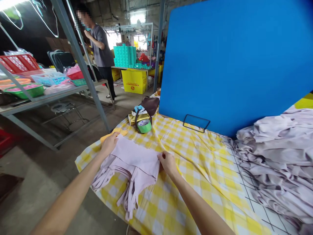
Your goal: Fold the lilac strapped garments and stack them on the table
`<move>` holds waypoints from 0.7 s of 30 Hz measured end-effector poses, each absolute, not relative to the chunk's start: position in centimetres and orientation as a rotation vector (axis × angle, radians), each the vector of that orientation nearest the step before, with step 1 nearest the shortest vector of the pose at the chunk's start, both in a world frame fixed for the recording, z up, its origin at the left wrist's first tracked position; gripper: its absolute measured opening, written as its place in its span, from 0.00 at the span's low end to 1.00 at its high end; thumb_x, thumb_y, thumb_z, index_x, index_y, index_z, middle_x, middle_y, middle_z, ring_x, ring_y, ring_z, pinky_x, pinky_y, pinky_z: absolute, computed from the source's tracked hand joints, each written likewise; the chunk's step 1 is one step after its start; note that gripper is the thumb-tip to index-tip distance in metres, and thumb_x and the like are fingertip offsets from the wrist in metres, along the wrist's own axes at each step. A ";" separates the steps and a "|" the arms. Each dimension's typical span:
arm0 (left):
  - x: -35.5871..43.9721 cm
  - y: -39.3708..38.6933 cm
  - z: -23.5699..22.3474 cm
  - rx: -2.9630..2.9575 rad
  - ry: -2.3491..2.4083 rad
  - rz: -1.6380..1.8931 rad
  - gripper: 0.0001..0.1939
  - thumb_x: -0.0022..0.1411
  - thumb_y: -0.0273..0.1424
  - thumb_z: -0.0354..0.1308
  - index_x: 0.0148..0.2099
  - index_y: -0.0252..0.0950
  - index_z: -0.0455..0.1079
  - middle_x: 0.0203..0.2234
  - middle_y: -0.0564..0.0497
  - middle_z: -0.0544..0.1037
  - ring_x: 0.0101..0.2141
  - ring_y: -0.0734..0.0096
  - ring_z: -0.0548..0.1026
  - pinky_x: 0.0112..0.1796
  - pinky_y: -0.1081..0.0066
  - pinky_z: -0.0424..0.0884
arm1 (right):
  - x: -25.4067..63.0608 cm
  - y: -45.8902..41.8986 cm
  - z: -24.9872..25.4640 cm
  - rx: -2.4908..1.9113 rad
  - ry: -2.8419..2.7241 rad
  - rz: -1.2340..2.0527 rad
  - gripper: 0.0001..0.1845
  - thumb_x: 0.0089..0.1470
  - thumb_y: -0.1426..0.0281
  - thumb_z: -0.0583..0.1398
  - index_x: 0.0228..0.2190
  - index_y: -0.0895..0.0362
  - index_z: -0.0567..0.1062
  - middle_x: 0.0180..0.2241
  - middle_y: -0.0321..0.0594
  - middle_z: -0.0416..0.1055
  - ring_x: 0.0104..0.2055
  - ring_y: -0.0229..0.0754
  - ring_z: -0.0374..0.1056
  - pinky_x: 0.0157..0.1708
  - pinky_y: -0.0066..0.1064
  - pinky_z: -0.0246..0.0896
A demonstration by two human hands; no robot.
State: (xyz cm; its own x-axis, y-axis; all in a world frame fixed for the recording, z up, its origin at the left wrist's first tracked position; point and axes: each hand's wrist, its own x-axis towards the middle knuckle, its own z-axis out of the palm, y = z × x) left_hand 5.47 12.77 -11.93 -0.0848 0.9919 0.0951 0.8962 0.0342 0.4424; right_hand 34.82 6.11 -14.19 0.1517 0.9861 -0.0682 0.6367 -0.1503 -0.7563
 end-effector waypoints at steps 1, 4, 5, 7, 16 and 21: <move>5.6 12.6 -12.0 2.008 2.107 0.520 0.18 0.60 0.27 0.46 0.52 0.36 0.62 0.39 0.46 0.74 0.40 0.60 0.72 0.39 0.67 0.65 | 34.8 6.1 -14.3 -1.862 -1.546 0.772 0.07 0.48 0.69 0.54 0.21 0.56 0.66 0.22 0.36 0.67 0.26 0.40 0.63 0.27 0.28 0.51; 6.0 11.8 -11.9 2.169 2.231 0.336 0.19 0.61 0.29 0.45 0.55 0.36 0.60 0.46 0.43 0.70 0.41 0.60 0.72 0.39 0.66 0.66 | 34.8 6.0 -14.5 -1.861 -1.547 0.733 0.04 0.48 0.69 0.55 0.24 0.56 0.67 0.23 0.37 0.67 0.27 0.41 0.63 0.27 0.28 0.52; 6.2 11.5 -11.8 2.216 2.282 0.282 0.20 0.61 0.30 0.45 0.55 0.35 0.60 0.47 0.41 0.69 0.41 0.59 0.72 0.39 0.66 0.67 | 34.8 5.9 -14.5 -1.855 -1.546 0.718 0.04 0.48 0.69 0.55 0.26 0.56 0.67 0.23 0.37 0.68 0.27 0.41 0.64 0.27 0.28 0.53; 6.9 10.9 -11.3 2.323 2.368 0.201 0.22 0.61 0.30 0.45 0.56 0.31 0.58 0.46 0.37 0.68 0.43 0.55 0.70 0.40 0.63 0.66 | 35.0 5.2 -14.6 -1.838 -1.547 0.679 0.05 0.49 0.69 0.54 0.31 0.56 0.67 0.24 0.37 0.68 0.27 0.41 0.64 0.27 0.28 0.54; 13.7 6.0 -12.6 2.755 1.700 0.399 0.27 0.61 0.39 0.41 0.58 0.33 0.59 0.55 0.38 0.63 0.55 0.48 0.60 0.50 0.48 0.57 | 43.8 -1.4 -13.5 -1.885 -1.603 0.261 0.12 0.49 0.72 0.53 0.39 0.54 0.66 0.34 0.37 0.69 0.30 0.38 0.66 0.29 0.28 0.61; 16.2 2.7 -14.8 2.747 1.392 0.321 0.26 0.58 0.40 0.45 0.58 0.41 0.61 0.57 0.45 0.62 0.55 0.53 0.61 0.52 0.51 0.58 | 57.7 -4.3 -9.4 -2.096 -1.417 -0.211 0.13 0.49 0.72 0.50 0.38 0.57 0.67 0.38 0.46 0.66 0.42 0.48 0.62 0.41 0.38 0.59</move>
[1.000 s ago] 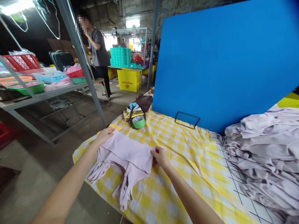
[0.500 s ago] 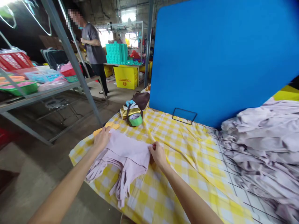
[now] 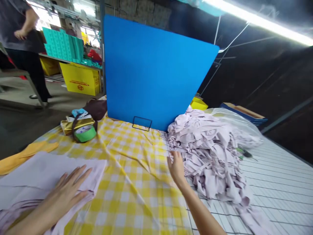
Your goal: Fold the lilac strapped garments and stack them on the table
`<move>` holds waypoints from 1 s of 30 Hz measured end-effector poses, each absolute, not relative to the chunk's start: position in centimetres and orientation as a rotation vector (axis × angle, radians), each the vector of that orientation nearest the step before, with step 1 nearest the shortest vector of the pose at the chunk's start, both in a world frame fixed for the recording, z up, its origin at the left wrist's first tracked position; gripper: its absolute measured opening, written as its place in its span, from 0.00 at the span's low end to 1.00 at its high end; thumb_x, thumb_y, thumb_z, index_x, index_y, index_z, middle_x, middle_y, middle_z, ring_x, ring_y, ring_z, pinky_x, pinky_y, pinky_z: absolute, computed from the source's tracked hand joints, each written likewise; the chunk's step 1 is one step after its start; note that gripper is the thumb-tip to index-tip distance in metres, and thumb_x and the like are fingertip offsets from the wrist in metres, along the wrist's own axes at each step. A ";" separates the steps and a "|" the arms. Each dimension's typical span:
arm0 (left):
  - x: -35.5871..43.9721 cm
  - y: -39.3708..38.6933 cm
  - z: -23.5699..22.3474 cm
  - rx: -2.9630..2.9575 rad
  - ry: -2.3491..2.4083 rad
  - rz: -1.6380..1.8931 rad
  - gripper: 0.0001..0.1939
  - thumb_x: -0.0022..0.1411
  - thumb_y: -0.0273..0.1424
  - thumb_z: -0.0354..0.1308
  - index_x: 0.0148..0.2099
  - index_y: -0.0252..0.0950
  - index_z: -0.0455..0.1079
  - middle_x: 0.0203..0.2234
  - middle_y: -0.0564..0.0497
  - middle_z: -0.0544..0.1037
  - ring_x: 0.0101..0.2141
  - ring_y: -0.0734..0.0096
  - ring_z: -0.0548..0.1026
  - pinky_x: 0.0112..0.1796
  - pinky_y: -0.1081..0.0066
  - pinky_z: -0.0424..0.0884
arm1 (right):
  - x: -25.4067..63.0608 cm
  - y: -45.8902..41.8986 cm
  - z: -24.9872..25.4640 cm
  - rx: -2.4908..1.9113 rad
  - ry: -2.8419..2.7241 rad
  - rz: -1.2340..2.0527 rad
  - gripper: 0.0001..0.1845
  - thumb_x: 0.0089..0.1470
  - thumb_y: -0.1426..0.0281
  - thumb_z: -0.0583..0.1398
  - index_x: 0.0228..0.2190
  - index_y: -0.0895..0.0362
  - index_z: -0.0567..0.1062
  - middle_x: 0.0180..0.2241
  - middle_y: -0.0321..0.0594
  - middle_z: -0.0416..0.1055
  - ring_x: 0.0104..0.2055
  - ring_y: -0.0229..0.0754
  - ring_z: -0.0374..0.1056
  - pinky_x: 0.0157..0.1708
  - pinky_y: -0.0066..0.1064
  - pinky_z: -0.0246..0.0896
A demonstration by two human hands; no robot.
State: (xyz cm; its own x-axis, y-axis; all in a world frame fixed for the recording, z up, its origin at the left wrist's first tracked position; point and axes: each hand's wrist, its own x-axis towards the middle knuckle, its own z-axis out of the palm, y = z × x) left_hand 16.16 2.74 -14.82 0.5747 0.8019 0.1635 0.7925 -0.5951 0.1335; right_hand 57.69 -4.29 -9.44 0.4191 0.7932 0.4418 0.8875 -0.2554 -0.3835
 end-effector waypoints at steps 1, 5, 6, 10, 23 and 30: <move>16.5 2.3 -15.2 2.744 1.360 0.311 0.26 0.58 0.39 0.45 0.58 0.43 0.60 0.57 0.47 0.62 0.55 0.54 0.62 0.52 0.52 0.59 | 60.5 -4.6 -8.2 -2.138 -1.365 -0.312 0.14 0.49 0.73 0.50 0.39 0.58 0.67 0.39 0.49 0.64 0.45 0.50 0.60 0.43 0.40 0.57; 17.8 1.5 -16.4 2.736 1.284 0.260 0.26 0.58 0.36 0.46 0.60 0.46 0.57 0.57 0.50 0.61 0.56 0.57 0.61 0.52 0.55 0.60 | 69.0 -4.4 -3.6 -2.274 -1.214 -0.598 0.17 0.51 0.74 0.49 0.43 0.63 0.67 0.42 0.56 0.61 0.48 0.55 0.55 0.45 0.43 0.52; 18.3 1.3 -16.5 2.738 1.269 0.247 0.27 0.58 0.37 0.47 0.60 0.47 0.56 0.57 0.51 0.61 0.56 0.57 0.61 0.53 0.56 0.60 | 70.3 -4.0 -2.7 -2.299 -1.196 -0.639 0.18 0.51 0.73 0.49 0.44 0.64 0.67 0.43 0.57 0.61 0.48 0.56 0.54 0.44 0.43 0.52; 21.2 0.1 -16.2 2.734 1.219 0.269 0.29 0.56 0.37 0.50 0.61 0.50 0.52 0.58 0.53 0.58 0.56 0.58 0.61 0.54 0.58 0.59 | 72.6 -1.3 -0.9 -2.339 -1.239 -0.722 0.21 0.52 0.70 0.52 0.48 0.63 0.64 0.47 0.57 0.60 0.49 0.57 0.53 0.43 0.44 0.50; 25.7 -3.2 -13.8 2.406 1.056 0.349 0.28 0.58 0.36 0.50 0.61 0.51 0.52 0.59 0.54 0.56 0.58 0.54 0.56 0.55 0.56 0.58 | 71.2 -0.1 2.7 -2.078 -1.542 -0.622 0.15 0.52 0.78 0.47 0.33 0.57 0.71 0.35 0.45 0.69 0.40 0.46 0.61 0.38 0.32 0.53; 31.9 -6.3 -13.2 1.346 0.804 0.417 0.40 0.53 0.53 0.52 0.64 0.43 0.46 0.60 0.42 0.56 0.53 0.57 0.65 0.49 0.59 0.66 | 56.2 -8.7 1.6 -1.504 -1.896 -0.149 0.13 0.51 0.78 0.47 0.31 0.54 0.68 0.27 0.39 0.66 0.30 0.41 0.63 0.31 0.28 0.56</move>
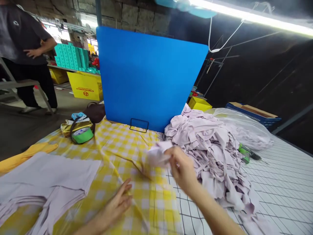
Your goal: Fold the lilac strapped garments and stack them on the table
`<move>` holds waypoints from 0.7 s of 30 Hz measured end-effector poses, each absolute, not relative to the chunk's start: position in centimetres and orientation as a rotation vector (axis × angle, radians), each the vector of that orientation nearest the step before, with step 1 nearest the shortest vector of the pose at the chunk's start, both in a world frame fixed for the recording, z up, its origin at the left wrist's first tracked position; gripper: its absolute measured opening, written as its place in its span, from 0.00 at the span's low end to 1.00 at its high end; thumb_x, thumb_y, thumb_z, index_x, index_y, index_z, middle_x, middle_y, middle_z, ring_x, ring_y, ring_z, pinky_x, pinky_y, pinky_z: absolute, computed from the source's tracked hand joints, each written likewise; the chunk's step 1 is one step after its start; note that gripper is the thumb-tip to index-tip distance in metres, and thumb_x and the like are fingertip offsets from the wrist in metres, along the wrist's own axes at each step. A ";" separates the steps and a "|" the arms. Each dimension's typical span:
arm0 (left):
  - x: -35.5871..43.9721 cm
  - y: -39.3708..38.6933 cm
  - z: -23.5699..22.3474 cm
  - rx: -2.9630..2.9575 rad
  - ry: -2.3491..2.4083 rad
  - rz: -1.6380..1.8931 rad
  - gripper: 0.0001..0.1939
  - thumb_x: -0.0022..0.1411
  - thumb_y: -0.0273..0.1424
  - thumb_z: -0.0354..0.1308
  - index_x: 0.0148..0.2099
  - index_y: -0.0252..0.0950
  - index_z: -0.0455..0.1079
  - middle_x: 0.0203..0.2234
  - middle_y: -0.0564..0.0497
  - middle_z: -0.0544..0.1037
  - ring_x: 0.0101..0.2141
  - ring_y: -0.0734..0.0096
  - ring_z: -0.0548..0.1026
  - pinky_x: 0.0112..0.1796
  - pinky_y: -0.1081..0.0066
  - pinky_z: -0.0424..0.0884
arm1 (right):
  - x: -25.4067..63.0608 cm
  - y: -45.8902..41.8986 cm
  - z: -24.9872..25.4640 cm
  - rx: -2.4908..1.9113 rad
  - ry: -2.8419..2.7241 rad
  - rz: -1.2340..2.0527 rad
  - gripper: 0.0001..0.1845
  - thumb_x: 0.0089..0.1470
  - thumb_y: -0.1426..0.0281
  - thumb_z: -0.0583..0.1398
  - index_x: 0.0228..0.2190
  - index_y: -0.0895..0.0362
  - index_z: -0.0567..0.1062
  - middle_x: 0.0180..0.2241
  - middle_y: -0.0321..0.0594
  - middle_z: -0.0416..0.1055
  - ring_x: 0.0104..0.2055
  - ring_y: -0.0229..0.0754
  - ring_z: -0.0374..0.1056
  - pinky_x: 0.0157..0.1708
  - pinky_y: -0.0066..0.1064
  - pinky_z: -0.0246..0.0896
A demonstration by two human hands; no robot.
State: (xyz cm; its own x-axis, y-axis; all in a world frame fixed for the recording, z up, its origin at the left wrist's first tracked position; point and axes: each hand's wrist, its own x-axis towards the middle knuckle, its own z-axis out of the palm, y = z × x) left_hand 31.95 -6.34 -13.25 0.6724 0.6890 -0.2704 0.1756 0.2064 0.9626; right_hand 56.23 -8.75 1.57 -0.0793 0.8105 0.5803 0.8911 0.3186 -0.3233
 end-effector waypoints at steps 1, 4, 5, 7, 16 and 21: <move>32.8 -6.9 -12.8 1.123 0.770 0.421 0.39 0.54 0.54 0.50 0.63 0.41 0.49 0.57 0.40 0.60 0.50 0.57 0.68 0.45 0.60 0.69 | 54.0 -10.1 0.7 -1.487 -2.042 0.011 0.13 0.51 0.78 0.48 0.31 0.54 0.69 0.28 0.40 0.67 0.32 0.41 0.64 0.32 0.28 0.56; 34.0 -8.0 -11.3 0.718 0.758 0.517 0.32 0.51 0.49 0.58 0.52 0.33 0.64 0.45 0.39 0.73 0.43 0.57 0.73 0.39 0.64 0.71 | 49.5 -13.3 -2.5 -1.418 -2.437 0.549 0.09 0.51 0.77 0.52 0.30 0.55 0.71 0.29 0.38 0.69 0.31 0.39 0.65 0.30 0.26 0.56; 33.9 -8.2 -11.0 0.667 0.783 0.565 0.29 0.48 0.45 0.62 0.48 0.33 0.67 0.41 0.41 0.75 0.42 0.58 0.73 0.39 0.66 0.71 | 48.8 -14.1 -3.4 -1.376 -2.493 0.700 0.07 0.52 0.76 0.54 0.30 0.55 0.71 0.30 0.37 0.69 0.31 0.37 0.65 0.31 0.24 0.56; 33.1 -8.3 -10.8 0.651 0.852 0.621 0.25 0.42 0.38 0.67 0.43 0.33 0.69 0.37 0.44 0.77 0.41 0.60 0.74 0.40 0.68 0.70 | 48.7 -14.7 -5.0 -1.344 -2.461 0.881 0.06 0.53 0.74 0.54 0.30 0.55 0.72 0.32 0.36 0.70 0.32 0.36 0.66 0.32 0.23 0.57; 30.8 -7.0 -12.0 1.354 1.091 0.723 0.13 0.53 0.39 0.55 0.35 0.35 0.71 0.34 0.47 0.75 0.39 0.62 0.71 0.41 0.70 0.65 | 50.7 -9.9 -9.9 -2.063 -1.914 0.414 0.08 0.54 0.69 0.52 0.36 0.56 0.69 0.36 0.43 0.69 0.35 0.44 0.66 0.33 0.32 0.58; 30.7 -6.8 -11.6 1.695 1.145 0.690 0.14 0.55 0.39 0.51 0.23 0.34 0.65 0.21 0.53 0.68 0.26 0.71 0.66 0.28 0.74 0.60 | 48.3 -8.8 -12.2 -2.228 -2.060 0.295 0.09 0.50 0.75 0.53 0.35 0.59 0.69 0.38 0.49 0.69 0.40 0.49 0.66 0.33 0.33 0.56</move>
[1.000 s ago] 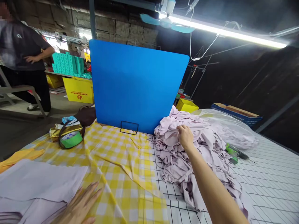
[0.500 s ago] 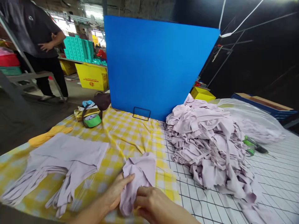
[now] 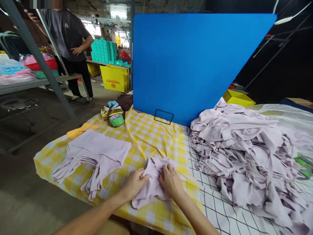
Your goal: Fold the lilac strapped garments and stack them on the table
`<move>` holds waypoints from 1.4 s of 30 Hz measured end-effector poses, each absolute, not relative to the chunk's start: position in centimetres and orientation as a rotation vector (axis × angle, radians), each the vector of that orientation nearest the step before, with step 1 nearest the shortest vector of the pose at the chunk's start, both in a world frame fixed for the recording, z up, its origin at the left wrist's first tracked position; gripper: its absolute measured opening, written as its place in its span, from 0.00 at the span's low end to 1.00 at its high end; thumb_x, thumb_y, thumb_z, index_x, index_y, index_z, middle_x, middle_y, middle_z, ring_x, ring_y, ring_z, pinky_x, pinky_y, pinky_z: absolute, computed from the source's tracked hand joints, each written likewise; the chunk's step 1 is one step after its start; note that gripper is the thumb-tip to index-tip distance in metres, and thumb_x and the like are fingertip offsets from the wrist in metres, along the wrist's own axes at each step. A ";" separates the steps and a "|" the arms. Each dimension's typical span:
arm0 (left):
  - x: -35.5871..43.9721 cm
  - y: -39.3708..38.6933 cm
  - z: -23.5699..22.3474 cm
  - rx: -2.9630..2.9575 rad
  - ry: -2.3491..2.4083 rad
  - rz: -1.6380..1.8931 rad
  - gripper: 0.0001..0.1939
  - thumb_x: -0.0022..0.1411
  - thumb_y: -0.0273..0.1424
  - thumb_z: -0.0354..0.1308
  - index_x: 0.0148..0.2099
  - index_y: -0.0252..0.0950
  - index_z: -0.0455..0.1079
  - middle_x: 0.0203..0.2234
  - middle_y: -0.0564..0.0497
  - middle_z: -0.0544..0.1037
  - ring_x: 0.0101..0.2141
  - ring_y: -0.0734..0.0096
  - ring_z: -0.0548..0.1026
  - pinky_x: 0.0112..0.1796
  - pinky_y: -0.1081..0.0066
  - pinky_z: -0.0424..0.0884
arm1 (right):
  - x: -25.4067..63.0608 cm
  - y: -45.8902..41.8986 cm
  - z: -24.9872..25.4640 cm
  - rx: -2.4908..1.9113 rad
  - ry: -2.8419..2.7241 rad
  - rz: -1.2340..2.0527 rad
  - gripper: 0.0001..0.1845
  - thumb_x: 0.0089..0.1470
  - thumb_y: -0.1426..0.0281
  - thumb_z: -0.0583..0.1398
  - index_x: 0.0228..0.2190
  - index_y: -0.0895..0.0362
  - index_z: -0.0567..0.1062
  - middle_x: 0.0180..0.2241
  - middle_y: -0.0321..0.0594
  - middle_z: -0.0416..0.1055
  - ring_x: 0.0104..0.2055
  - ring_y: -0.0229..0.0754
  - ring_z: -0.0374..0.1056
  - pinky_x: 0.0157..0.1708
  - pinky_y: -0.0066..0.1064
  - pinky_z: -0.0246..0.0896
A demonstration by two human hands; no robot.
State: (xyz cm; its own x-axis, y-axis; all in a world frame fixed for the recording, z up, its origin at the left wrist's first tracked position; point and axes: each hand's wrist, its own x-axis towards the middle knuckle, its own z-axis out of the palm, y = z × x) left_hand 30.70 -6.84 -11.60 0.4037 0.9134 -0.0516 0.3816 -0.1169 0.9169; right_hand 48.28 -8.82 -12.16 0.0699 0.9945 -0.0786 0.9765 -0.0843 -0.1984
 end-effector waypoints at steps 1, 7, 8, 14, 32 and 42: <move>30.5 -6.8 -11.4 1.707 1.154 0.670 0.15 0.55 0.39 0.51 0.22 0.34 0.64 0.18 0.54 0.66 0.24 0.72 0.64 0.27 0.74 0.58 | 48.3 -8.8 -12.2 -2.244 -2.056 0.313 0.10 0.49 0.78 0.51 0.34 0.59 0.69 0.37 0.48 0.69 0.38 0.48 0.66 0.33 0.32 0.55; 28.6 -5.1 -10.2 1.287 1.083 0.816 0.15 0.53 0.41 0.55 0.28 0.33 0.65 0.19 0.56 0.67 0.23 0.75 0.64 0.24 0.77 0.60 | 51.7 -9.9 -10.0 -2.257 -1.901 0.406 0.11 0.47 0.80 0.48 0.27 0.56 0.67 0.28 0.40 0.71 0.30 0.41 0.68 0.29 0.28 0.55; 28.4 -4.8 -9.9 1.125 1.051 0.827 0.14 0.51 0.41 0.56 0.30 0.33 0.65 0.18 0.57 0.66 0.20 0.77 0.63 0.21 0.77 0.59 | 52.4 -10.3 -9.4 -2.243 -1.800 0.476 0.11 0.47 0.78 0.47 0.27 0.55 0.67 0.24 0.38 0.70 0.27 0.40 0.67 0.27 0.27 0.55; 28.5 -4.1 -7.8 0.629 0.805 0.915 0.08 0.48 0.31 0.58 0.29 0.33 0.63 0.22 0.54 0.70 0.21 0.79 0.69 0.22 0.79 0.64 | 53.8 -13.3 -4.8 -1.902 -1.246 0.976 0.09 0.45 0.64 0.51 0.28 0.54 0.66 0.14 0.29 0.59 0.15 0.36 0.57 0.17 0.26 0.52; 28.7 -1.7 -3.8 1.990 1.379 0.876 0.14 0.52 0.26 0.51 0.42 0.34 0.69 0.31 0.51 0.72 0.28 0.72 0.69 0.30 0.73 0.64 | 58.3 -14.7 -1.5 -1.833 -0.952 0.758 0.17 0.36 0.55 0.62 0.22 0.57 0.72 0.17 0.35 0.66 0.18 0.36 0.59 0.14 0.25 0.52; 32.1 -9.1 -10.8 2.241 1.200 0.482 0.10 0.57 0.35 0.53 0.27 0.35 0.67 0.29 0.45 0.71 0.31 0.59 0.70 0.33 0.62 0.66 | 59.7 -14.0 -11.6 -2.007 -1.620 0.532 0.22 0.48 0.55 0.53 0.41 0.55 0.71 0.33 0.41 0.68 0.27 0.40 0.67 0.25 0.31 0.63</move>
State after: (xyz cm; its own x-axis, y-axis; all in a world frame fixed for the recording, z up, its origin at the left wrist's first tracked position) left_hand 32.10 -9.08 -10.76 0.5378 0.8413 0.0544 0.6455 -0.4525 0.6153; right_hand 59.73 -14.02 -11.61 0.2147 0.9766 0.0104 0.7799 -0.1651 -0.6037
